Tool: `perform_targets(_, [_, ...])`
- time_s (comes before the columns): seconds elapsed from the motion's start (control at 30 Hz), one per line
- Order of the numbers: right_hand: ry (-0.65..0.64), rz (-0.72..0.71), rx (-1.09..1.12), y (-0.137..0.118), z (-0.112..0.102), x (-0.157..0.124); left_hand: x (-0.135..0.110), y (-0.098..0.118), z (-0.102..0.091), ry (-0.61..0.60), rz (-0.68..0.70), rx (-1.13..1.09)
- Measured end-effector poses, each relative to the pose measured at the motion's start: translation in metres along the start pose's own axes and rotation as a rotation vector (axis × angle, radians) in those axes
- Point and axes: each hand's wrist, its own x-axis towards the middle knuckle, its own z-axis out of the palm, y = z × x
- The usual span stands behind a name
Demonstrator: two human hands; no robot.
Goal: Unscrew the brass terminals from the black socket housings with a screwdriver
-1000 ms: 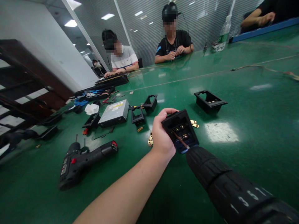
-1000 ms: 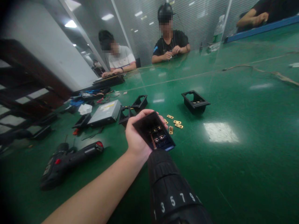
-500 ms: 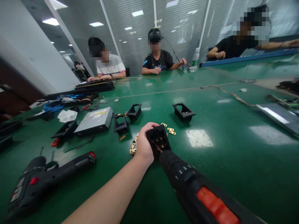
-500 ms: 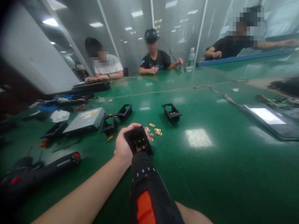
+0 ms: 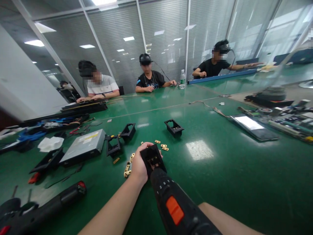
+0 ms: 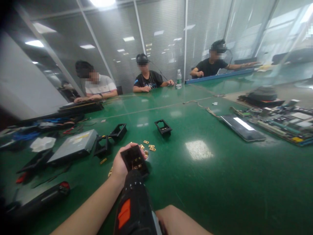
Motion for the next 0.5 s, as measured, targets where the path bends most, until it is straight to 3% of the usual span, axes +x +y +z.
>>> perform_targets(0.17, [0.087, -0.059, 0.087, -0.01, 0.0, -0.008, 0.002, -0.002, -0.004, -0.006, 0.006, -0.003])
perform_targets(0.33, [0.085, -0.155, 0.159, -0.035, -0.002, -0.023, 0.004, -0.003, -0.008, -0.039, 0.038, 0.029])
perform_targets(0.5, [0.087, -0.184, 0.171, -0.044, -0.003, -0.029, 0.002, -0.002, -0.006, -0.034, 0.023, 0.003])
